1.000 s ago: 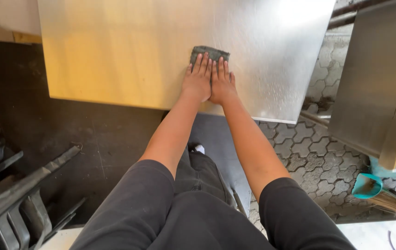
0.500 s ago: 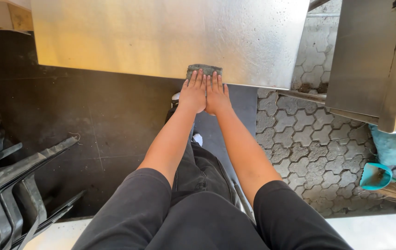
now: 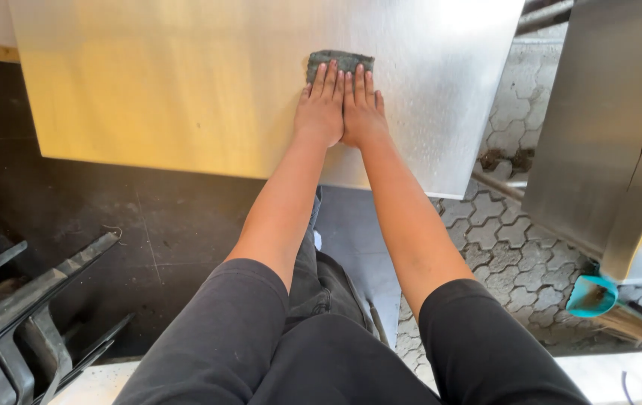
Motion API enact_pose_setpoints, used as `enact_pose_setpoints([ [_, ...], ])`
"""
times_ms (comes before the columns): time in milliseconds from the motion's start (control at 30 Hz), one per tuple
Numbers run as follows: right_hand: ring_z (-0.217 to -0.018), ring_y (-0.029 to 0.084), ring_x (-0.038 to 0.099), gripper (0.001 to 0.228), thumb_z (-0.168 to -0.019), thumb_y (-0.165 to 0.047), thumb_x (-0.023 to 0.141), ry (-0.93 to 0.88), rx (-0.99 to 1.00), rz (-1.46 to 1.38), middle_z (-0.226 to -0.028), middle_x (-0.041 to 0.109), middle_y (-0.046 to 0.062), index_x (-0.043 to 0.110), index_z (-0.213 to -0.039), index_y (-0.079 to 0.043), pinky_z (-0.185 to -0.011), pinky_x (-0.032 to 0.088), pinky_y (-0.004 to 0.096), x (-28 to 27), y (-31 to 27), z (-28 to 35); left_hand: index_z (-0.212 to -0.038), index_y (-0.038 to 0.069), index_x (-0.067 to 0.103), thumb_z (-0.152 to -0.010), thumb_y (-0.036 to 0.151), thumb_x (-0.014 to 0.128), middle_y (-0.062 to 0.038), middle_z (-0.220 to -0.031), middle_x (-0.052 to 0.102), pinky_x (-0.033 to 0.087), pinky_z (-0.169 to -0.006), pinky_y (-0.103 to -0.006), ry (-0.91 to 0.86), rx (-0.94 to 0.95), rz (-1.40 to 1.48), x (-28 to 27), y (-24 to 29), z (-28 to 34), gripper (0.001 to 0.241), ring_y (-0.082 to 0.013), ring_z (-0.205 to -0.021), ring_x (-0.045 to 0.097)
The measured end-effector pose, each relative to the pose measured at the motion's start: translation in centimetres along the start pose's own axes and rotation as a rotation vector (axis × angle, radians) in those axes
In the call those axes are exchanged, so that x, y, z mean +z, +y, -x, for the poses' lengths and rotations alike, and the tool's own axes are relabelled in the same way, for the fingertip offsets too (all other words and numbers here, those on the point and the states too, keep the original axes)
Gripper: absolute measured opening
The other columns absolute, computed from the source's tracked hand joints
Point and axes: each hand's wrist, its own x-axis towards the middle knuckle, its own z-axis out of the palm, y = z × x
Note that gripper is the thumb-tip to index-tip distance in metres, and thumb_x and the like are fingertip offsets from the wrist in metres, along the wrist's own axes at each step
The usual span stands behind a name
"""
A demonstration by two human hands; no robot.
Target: Cleaning metal and wooden countertops using a spray bottle and a rag.
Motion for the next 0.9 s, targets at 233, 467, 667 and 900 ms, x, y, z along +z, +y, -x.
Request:
enact_pose_setpoints([
  [233,-0.157,0.036,-0.009,0.111,-0.089,-0.042,0.07,-0.01,0.001,-0.003,-0.169,-0.011,0.022,0.0,-0.166,-0.004,-0.125,0.017,0.056,-9.9,2.9,-12.3,-0.166,0.008,0.011,-0.105,0.024,0.037,-0.01,-0.171,-0.005,0.019,-0.123,-0.0456,0.007,0.009,-0.034,-8.7,-3.2,-13.1,0.068,-0.0264,-0.155,-0.007],
  [467,-0.154,0.036,-0.014,0.11,-0.094,-0.043,0.07,-0.058,0.032,0.019,-0.169,-0.011,0.022,-0.004,-0.165,-0.002,-0.128,0.01,0.058,-18.1,3.8,-19.0,-0.163,0.006,0.022,-0.106,0.023,0.044,-0.011,-0.168,0.015,0.025,-0.121,-0.0441,0.212,0.048,-0.065,-13.7,-5.3,-20.9,0.064,-0.0275,-0.153,0.009],
  [667,-0.155,0.035,0.006,0.102,-0.09,-0.041,0.07,0.031,0.007,0.0,-0.171,0.015,0.019,0.011,-0.162,0.0,-0.123,0.006,0.059,-18.1,3.9,-18.5,-0.148,0.007,0.047,-0.096,0.019,0.051,-0.01,-0.151,0.051,0.026,-0.113,-0.0461,0.299,0.071,0.03,-13.0,-5.5,-21.9,0.054,-0.031,-0.137,0.043],
  [900,-0.157,0.035,-0.011,0.109,-0.095,-0.045,0.067,-0.011,0.042,0.014,-0.169,-0.011,0.021,-0.003,-0.166,-0.001,-0.126,0.012,0.06,-10.4,3.8,-9.5,-0.166,0.005,0.015,-0.104,0.021,0.039,-0.01,-0.17,-0.003,0.02,-0.124,-0.0474,0.067,0.069,-0.044,-8.1,-1.5,-12.7,0.068,-0.0276,-0.153,-0.007],
])
